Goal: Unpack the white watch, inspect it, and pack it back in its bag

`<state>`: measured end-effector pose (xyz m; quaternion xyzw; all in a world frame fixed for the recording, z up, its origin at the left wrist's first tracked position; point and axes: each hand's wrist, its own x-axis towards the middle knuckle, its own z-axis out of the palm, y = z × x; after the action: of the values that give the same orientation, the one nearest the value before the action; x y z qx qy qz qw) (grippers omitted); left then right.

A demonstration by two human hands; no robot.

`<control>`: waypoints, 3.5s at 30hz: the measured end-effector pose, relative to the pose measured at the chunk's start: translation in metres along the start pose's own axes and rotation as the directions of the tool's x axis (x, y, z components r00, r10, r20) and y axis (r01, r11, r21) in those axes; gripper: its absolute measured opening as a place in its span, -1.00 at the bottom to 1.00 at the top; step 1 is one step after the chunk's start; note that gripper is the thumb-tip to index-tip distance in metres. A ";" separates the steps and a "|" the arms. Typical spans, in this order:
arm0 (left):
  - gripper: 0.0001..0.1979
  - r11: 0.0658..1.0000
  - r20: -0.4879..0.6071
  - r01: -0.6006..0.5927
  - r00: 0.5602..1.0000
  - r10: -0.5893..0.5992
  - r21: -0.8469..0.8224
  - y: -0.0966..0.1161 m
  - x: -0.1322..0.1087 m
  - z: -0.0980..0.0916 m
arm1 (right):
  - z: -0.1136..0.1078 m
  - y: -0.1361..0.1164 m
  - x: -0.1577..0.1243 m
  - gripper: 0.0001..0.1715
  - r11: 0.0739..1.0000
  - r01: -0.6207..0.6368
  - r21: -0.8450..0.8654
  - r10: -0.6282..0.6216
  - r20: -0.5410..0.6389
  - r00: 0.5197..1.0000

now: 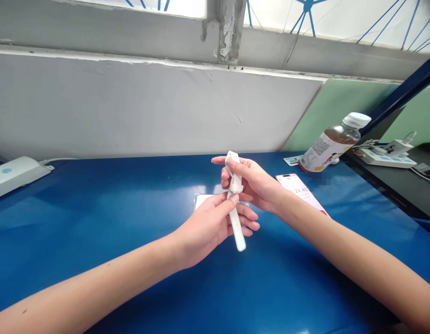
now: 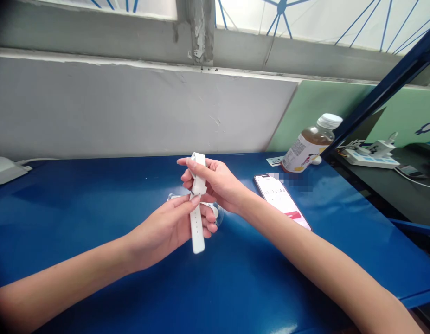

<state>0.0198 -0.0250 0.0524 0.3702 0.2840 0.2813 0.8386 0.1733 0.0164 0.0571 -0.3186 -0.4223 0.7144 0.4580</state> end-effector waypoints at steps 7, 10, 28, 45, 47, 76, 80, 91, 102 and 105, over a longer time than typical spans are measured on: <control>-0.70 1.000 0.048 0.008 0.999 -0.009 0.009 -0.004 -0.002 0.001 | 0.007 0.002 -0.006 -0.62 0.993 -0.089 -0.074 0.099 0.138 0.985; -0.74 1.000 0.032 0.010 0.999 -0.011 0.026 -0.004 -0.001 -0.001 | 0.005 0.000 -0.006 -0.64 0.994 -0.081 -0.077 0.094 0.181 0.979; -0.72 0.996 -0.011 0.028 1.000 -0.027 0.082 -0.007 0.001 -0.005 | 0.001 -0.006 -0.003 -0.75 1.000 0.010 0.019 -0.014 0.197 0.980; -0.19 0.998 0.159 -0.055 0.986 0.060 -0.037 -0.006 -0.003 -0.008 | -0.007 -0.030 0.005 -0.67 0.933 0.195 0.302 -0.111 -0.273 0.956; -0.24 0.996 0.086 -0.085 0.993 0.084 0.013 -0.006 -0.003 -0.005 | -0.005 -0.026 0.005 -0.78 0.949 0.177 0.261 -0.110 -0.254 0.961; -0.67 0.982 -0.022 -0.078 0.996 0.083 0.170 0.010 -0.001 -0.006 | -0.001 -0.006 0.000 -0.74 0.948 0.188 -0.258 -0.202 -0.026 0.979; -0.62 0.981 0.046 -0.006 0.999 -0.003 0.194 0.007 -0.001 -0.003 | 0.001 -0.010 -0.002 -0.60 0.999 0.015 -0.041 -0.010 0.132 0.991; -0.59 0.974 0.007 0.014 1.000 -0.016 0.227 0.005 0.003 -0.008 | 0.000 -0.022 -0.005 -0.26 0.999 -0.045 0.003 0.043 0.232 0.972; -0.64 0.960 0.006 -0.010 1.000 0.008 0.278 0.012 0.003 -0.009 | 0.002 -0.035 -0.005 -0.38 0.962 0.070 -0.264 -0.010 0.221 0.975; -0.64 0.911 -0.011 -0.113 0.992 0.128 0.396 0.019 0.003 -0.013 | -0.002 -0.041 -0.010 -0.53 0.909 0.180 -0.375 -0.117 0.186 0.976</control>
<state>0.0083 -0.0066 0.0592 0.5433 0.3267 0.2762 0.7223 0.1949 0.0167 0.0938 -0.3120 -0.6141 0.6024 0.4034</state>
